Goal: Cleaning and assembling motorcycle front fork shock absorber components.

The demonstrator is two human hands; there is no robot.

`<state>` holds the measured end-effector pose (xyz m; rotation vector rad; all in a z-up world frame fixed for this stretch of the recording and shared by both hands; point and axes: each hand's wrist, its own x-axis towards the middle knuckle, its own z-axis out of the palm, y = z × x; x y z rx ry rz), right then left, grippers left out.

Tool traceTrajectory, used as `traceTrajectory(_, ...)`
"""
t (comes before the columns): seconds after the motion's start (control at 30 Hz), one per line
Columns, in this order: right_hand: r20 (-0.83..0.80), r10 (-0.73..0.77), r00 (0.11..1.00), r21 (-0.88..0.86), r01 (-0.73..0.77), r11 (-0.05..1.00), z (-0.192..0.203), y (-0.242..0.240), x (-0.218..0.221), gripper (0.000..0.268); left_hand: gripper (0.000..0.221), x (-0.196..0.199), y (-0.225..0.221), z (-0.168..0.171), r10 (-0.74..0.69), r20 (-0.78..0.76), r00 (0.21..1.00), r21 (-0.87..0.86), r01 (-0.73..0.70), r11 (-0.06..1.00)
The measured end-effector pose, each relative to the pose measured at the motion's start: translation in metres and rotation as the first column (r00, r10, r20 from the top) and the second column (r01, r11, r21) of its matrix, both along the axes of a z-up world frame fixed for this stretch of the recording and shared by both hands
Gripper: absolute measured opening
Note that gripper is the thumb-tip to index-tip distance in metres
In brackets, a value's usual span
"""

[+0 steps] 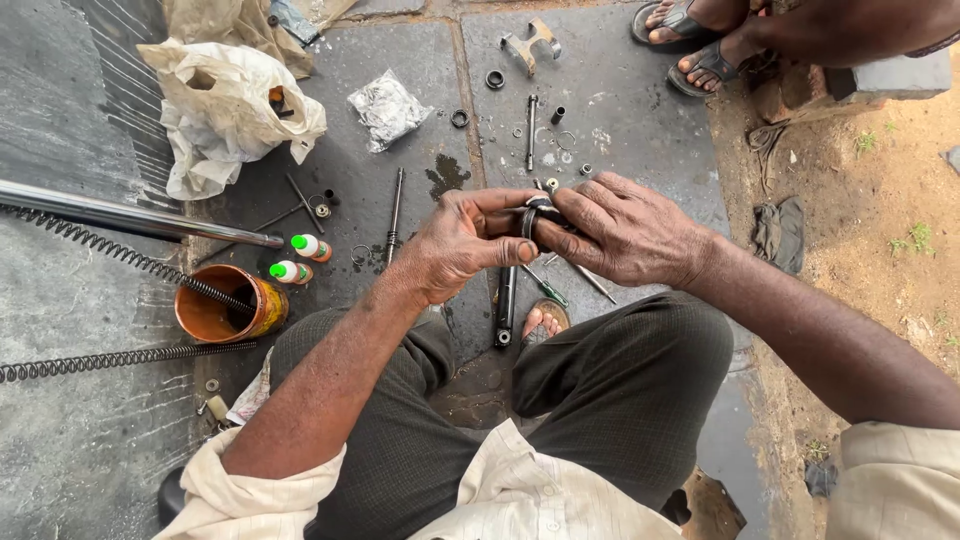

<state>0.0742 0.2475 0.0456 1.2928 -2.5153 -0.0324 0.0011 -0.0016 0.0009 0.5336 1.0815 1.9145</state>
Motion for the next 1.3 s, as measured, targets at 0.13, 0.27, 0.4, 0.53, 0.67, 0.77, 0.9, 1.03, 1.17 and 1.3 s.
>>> traceTrajectory(0.13,-0.045,0.004,0.999,0.036,-0.002,0.999,0.007,-0.004,0.001,0.041,0.07,0.004,0.0,-0.006,-0.01,-0.169,0.985,-0.083,-0.004,0.997)
traceTrajectory(0.27,0.026,-0.038,0.999,-0.094,0.04,0.995,-0.001,-0.014,0.007,0.044,0.065,0.012,0.004,-0.004,0.071,-0.255,0.964,-0.145,-0.11,0.983)
traceTrajectory(0.4,0.39,-0.097,0.915,-0.385,0.258,0.886,-0.012,-0.024,0.019,0.039,0.06,0.017,0.005,-0.01,0.155,-0.403,0.902,-0.064,-0.197,0.978)
traceTrajectory(0.53,0.661,0.07,0.747,-0.572,0.441,0.692,-0.033,-0.026,0.032,0.031,0.052,0.023,0.002,-0.01,0.143,-0.854,0.501,-0.03,-0.32,0.947)
traceTrajectory(0.67,0.926,0.376,0.046,-0.169,0.938,0.301,-0.063,-0.013,0.048,0.032,0.052,0.027,0.005,-0.008,0.085,-0.912,0.401,-0.044,-0.301,0.953)
traceTrajectory(0.77,0.56,0.828,0.016,-0.132,0.989,0.07,-0.071,-0.017,0.057,0.032,0.056,0.029,0.006,-0.008,0.008,-0.911,0.411,-0.1,-0.242,0.965)
traceTrajectory(0.9,0.181,0.975,0.129,-0.132,0.986,-0.106,-0.099,-0.025,0.064,0.027,0.053,0.02,0.006,-0.015,0.017,-0.978,0.206,-0.024,-0.196,0.98)
traceTrajectory(1.03,0.393,0.855,0.337,-0.249,0.935,-0.254,-0.085,-0.038,0.049,0.031,0.052,0.016,0.007,-0.014,-0.002,-0.999,0.048,-0.013,-0.234,0.972)
traceTrajectory(1.17,0.388,0.849,0.359,-0.328,0.914,-0.237,-0.075,-0.028,0.032,0.028,0.06,0.011,0.013,-0.011,0.011,-0.995,0.096,-0.017,-0.29,0.957)
traceTrajectory(1.3,0.652,0.643,0.401,-0.45,0.888,-0.097,-0.065,-0.02,0.016,0.036,0.07,0.0,0.011,0.0,0.066,-0.87,0.488,-0.043,-0.209,0.977)
